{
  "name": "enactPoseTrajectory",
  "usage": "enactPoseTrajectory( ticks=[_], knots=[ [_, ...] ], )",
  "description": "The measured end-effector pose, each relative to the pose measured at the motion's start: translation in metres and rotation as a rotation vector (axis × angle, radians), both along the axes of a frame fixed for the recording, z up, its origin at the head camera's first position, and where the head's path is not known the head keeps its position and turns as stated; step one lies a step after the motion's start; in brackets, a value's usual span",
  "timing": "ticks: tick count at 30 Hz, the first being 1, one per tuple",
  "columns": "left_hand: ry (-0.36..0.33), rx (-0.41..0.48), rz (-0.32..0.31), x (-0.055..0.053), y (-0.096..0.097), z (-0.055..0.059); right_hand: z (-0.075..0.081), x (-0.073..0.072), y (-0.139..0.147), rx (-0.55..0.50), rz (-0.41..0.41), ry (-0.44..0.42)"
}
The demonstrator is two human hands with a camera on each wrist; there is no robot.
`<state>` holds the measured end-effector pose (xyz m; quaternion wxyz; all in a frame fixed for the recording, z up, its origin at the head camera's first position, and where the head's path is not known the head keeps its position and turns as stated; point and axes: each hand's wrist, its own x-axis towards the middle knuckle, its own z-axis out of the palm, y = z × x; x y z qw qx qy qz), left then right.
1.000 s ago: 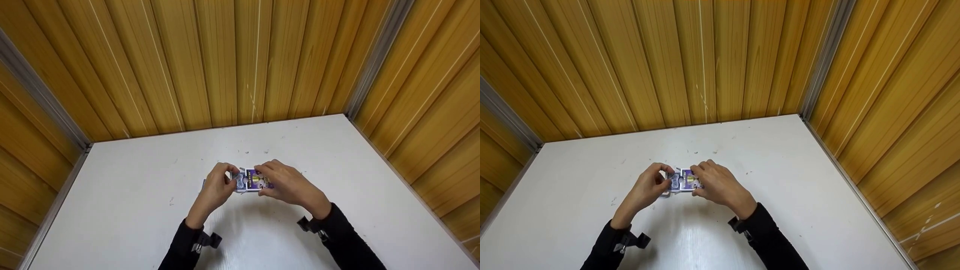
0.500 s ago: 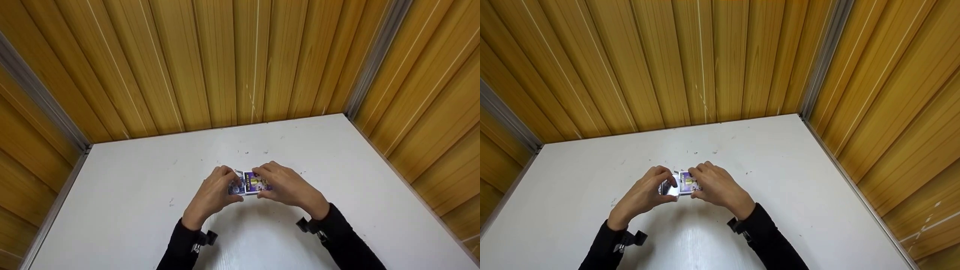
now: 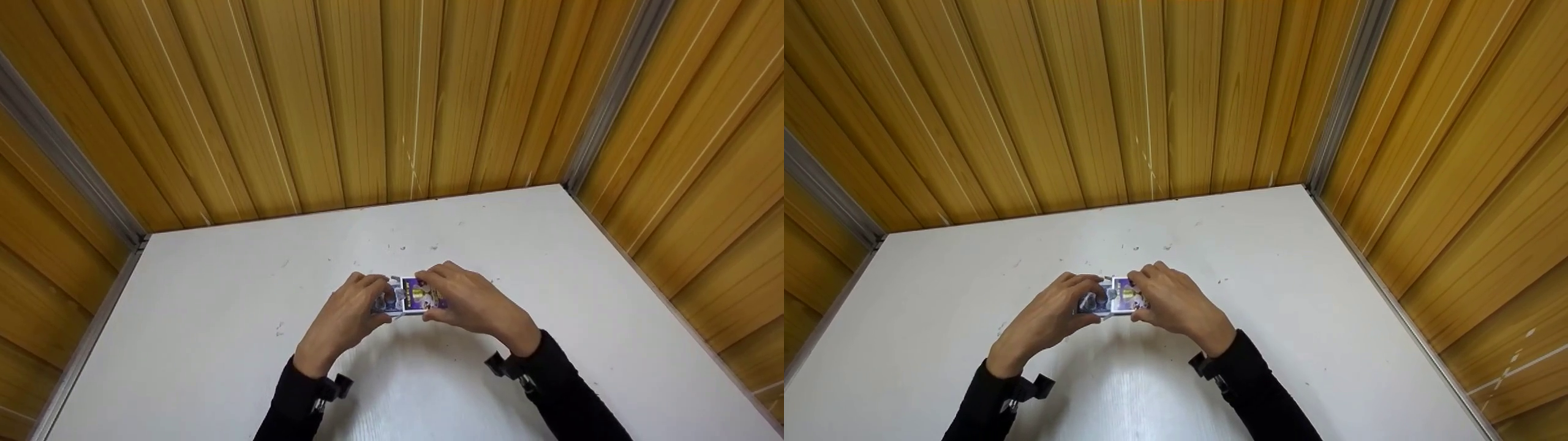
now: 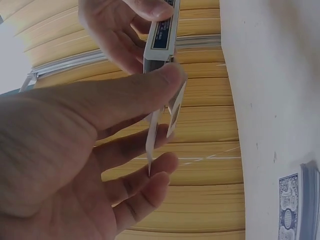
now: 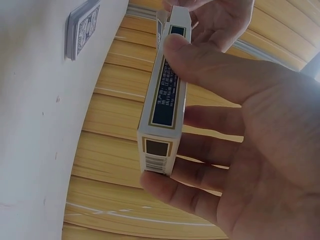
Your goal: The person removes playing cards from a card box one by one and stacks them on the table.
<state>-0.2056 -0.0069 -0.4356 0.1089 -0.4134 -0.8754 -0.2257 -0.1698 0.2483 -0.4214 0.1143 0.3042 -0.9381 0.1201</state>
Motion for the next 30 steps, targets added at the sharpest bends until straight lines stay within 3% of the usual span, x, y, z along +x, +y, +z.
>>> enactPoseTrajectory(
  ticks=[4,14,18,24,30],
  knots=[
    [-0.003,0.002,0.007,0.0,-0.006,0.005,0.002,0.001,0.003,-0.016,-0.022,-0.006],
    [-0.095,0.028,0.055,-0.003,-0.028,0.017,0.005,0.0,0.009,-0.036,-0.071,-0.035],
    [-0.085,0.057,0.075,-0.008,-0.038,0.015,0.004,-0.001,0.01,-0.039,-0.072,-0.034],
    [-0.103,0.08,0.153,-0.017,-0.049,0.008,0.004,-0.004,0.01,-0.035,-0.079,-0.053],
    [-0.111,0.075,0.159,-0.027,-0.052,0.001,0.004,-0.004,0.011,-0.025,-0.106,-0.076]
  ],
)
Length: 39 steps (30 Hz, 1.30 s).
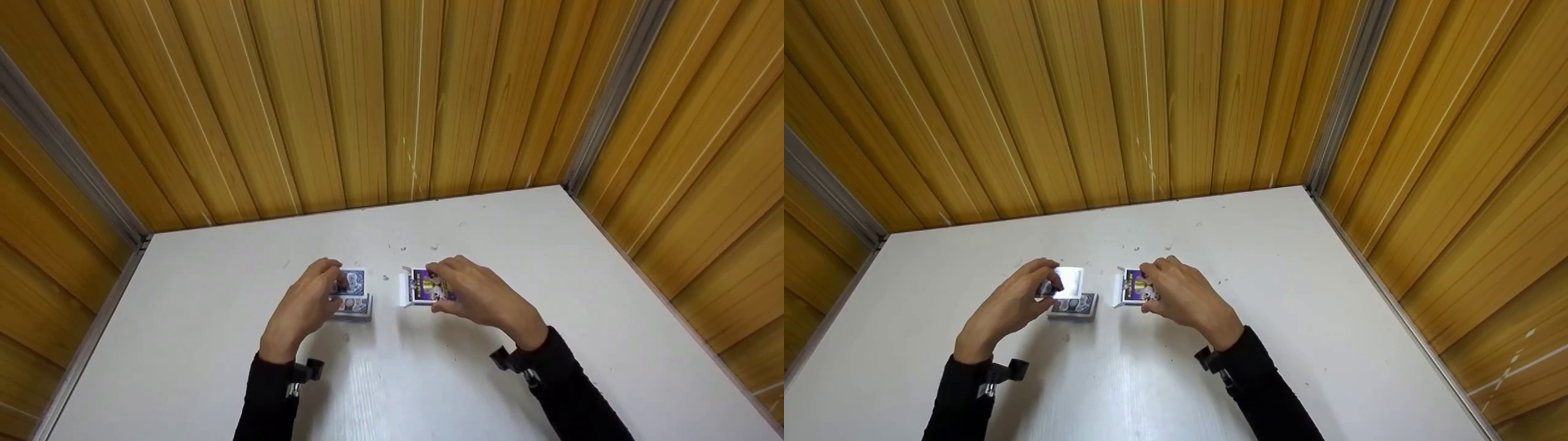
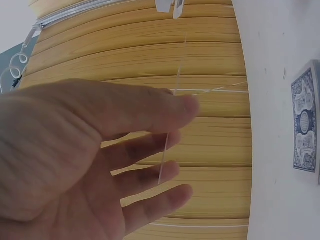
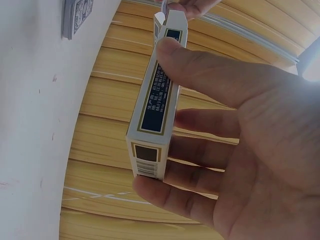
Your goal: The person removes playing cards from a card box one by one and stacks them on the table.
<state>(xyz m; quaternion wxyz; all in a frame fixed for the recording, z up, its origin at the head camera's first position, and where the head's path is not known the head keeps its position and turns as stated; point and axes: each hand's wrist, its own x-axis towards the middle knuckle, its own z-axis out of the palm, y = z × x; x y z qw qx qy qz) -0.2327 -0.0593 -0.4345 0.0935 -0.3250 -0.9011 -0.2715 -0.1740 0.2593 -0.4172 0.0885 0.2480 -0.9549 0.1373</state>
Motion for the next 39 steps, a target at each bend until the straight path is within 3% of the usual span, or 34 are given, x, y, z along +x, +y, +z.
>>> enactPoseTrajectory(
  ticks=[4,10,20,30,39],
  knots=[
    [-0.006,0.003,-0.011,-0.006,0.0,-0.003,-0.001,-0.001,0.001,-0.001,-0.004,0.0],
    [-0.098,0.008,-0.003,-0.01,0.002,-0.01,-0.003,-0.002,0.001,-0.01,0.0,0.003],
    [-0.195,-0.018,0.003,-0.019,0.005,-0.027,-0.003,-0.002,-0.001,-0.003,-0.008,0.0],
    [-0.204,-0.014,-0.047,-0.028,0.008,-0.042,-0.007,-0.004,-0.003,0.005,0.009,-0.02],
    [-0.267,-0.026,-0.012,-0.032,0.011,-0.048,-0.007,-0.004,-0.003,0.009,0.022,0.004]
  ],
)
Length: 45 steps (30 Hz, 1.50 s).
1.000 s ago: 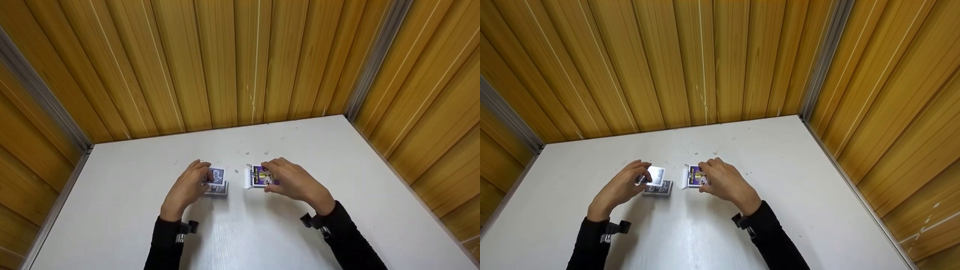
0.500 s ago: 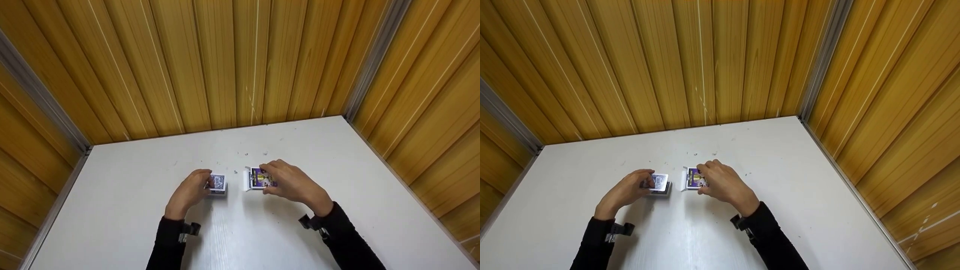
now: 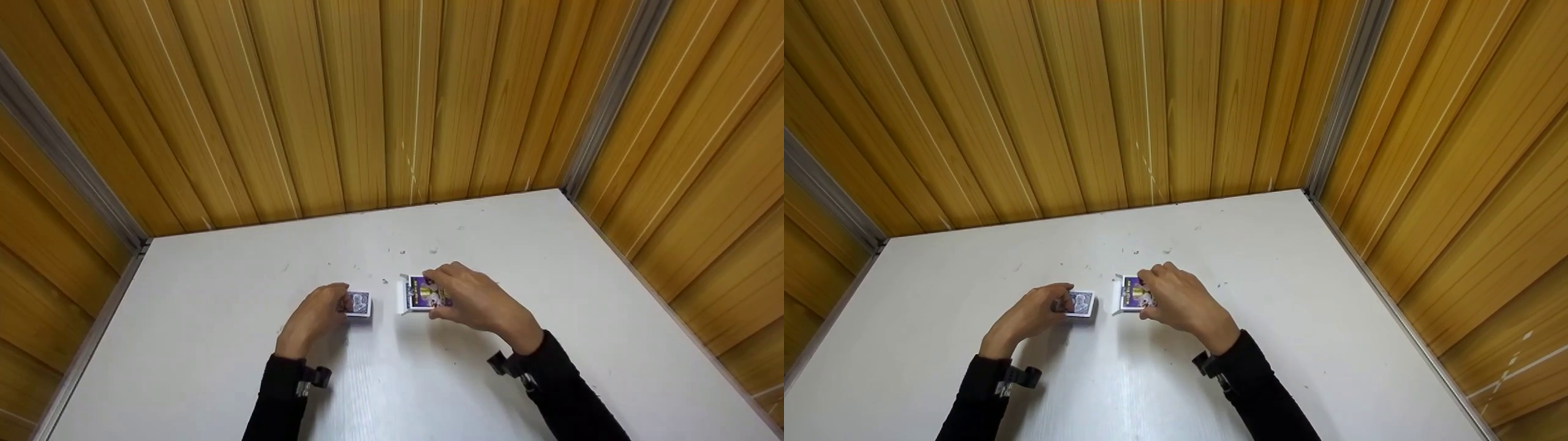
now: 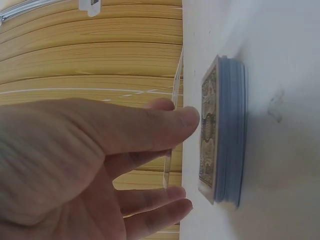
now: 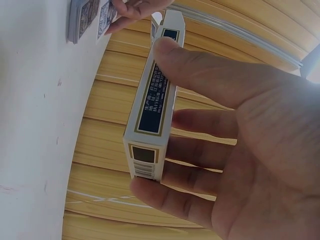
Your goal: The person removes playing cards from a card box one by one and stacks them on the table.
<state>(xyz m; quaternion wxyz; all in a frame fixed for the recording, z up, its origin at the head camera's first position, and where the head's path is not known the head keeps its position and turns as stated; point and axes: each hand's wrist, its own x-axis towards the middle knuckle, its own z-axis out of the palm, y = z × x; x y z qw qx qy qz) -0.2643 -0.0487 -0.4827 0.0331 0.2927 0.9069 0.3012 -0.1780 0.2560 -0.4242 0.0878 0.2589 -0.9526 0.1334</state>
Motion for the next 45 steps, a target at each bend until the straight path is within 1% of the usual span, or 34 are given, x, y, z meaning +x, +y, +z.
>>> enactPoseTrajectory(
  ticks=[10,15,20,25,30,33,37,42,45],
  knots=[
    [-0.034,0.0,-0.006,-0.003,0.001,-0.008,0.0,0.001,-0.002,0.008,-0.022,-0.026],
    [-0.027,-0.014,0.001,-0.004,0.003,-0.013,-0.001,0.001,-0.002,0.002,-0.03,-0.027],
    [-0.052,-0.012,0.014,-0.003,0.003,-0.017,-0.001,0.001,-0.002,0.005,-0.028,-0.026],
    [-0.08,-0.017,0.042,-0.003,0.003,-0.018,-0.001,0.002,-0.002,0.01,-0.016,-0.019],
    [-0.071,-0.02,0.049,-0.004,0.004,-0.02,0.0,0.003,-0.002,0.012,-0.012,-0.023],
    [-0.04,-0.018,0.027,-0.005,0.004,-0.021,0.0,0.002,-0.002,0.012,-0.013,-0.029],
    [-0.022,-0.011,0.007,-0.006,0.004,-0.023,0.0,0.003,-0.002,0.006,-0.013,-0.036],
    [-0.025,-0.027,0.026,-0.006,0.004,-0.024,0.0,0.003,-0.001,0.007,-0.007,-0.03],
    [-0.039,-0.041,0.046,-0.005,0.005,-0.024,0.0,0.004,-0.001,0.005,-0.006,-0.024]
  ],
)
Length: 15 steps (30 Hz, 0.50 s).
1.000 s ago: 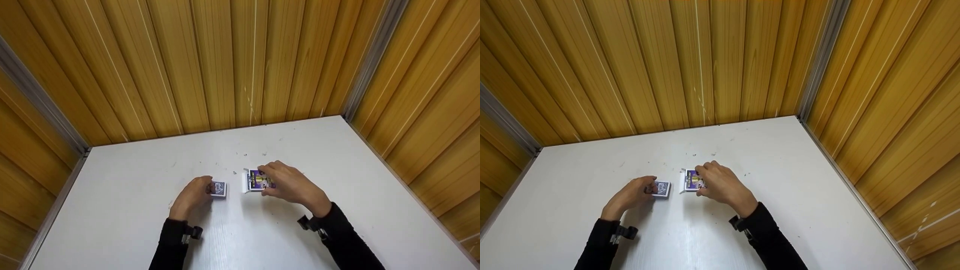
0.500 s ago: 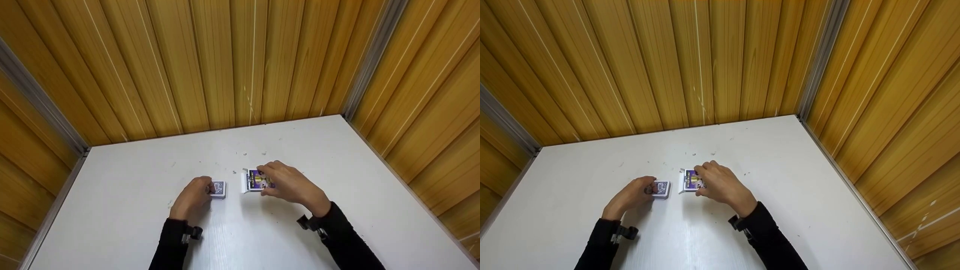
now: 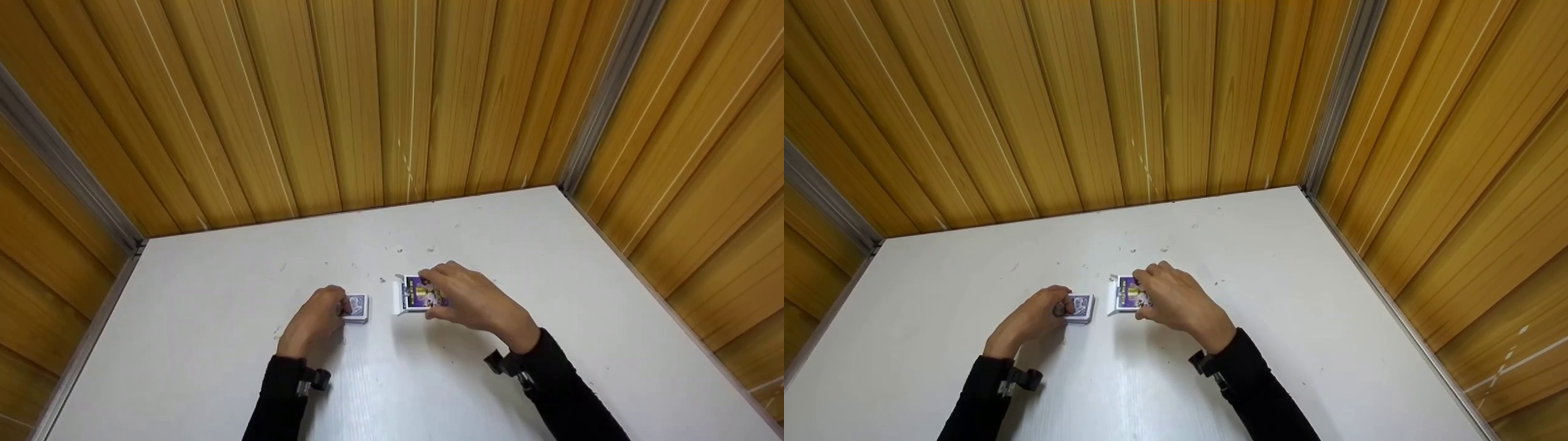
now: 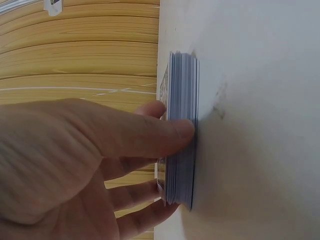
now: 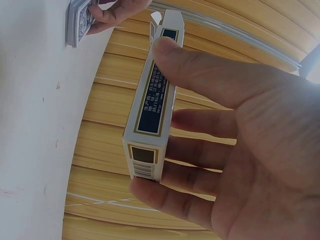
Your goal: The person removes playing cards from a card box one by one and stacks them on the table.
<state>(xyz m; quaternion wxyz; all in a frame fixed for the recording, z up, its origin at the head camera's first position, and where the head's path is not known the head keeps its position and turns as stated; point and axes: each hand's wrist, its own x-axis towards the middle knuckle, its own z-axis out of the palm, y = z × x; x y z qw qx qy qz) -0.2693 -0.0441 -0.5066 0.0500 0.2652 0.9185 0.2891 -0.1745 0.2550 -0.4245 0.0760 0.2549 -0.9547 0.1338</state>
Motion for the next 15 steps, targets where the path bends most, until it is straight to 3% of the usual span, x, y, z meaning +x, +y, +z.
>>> enactPoseTrajectory(
  ticks=[8,11,15],
  knots=[
    [-0.062,-0.006,0.029,0.006,-0.008,0.01,-0.001,-0.001,0.0,-0.001,0.012,0.017],
    [-0.006,0.028,0.042,0.012,-0.01,0.022,-0.001,-0.002,0.0,0.004,0.013,0.033],
    [0.13,0.136,0.06,0.023,0.002,0.046,-0.001,-0.002,0.0,0.002,0.011,0.043]
  ],
)
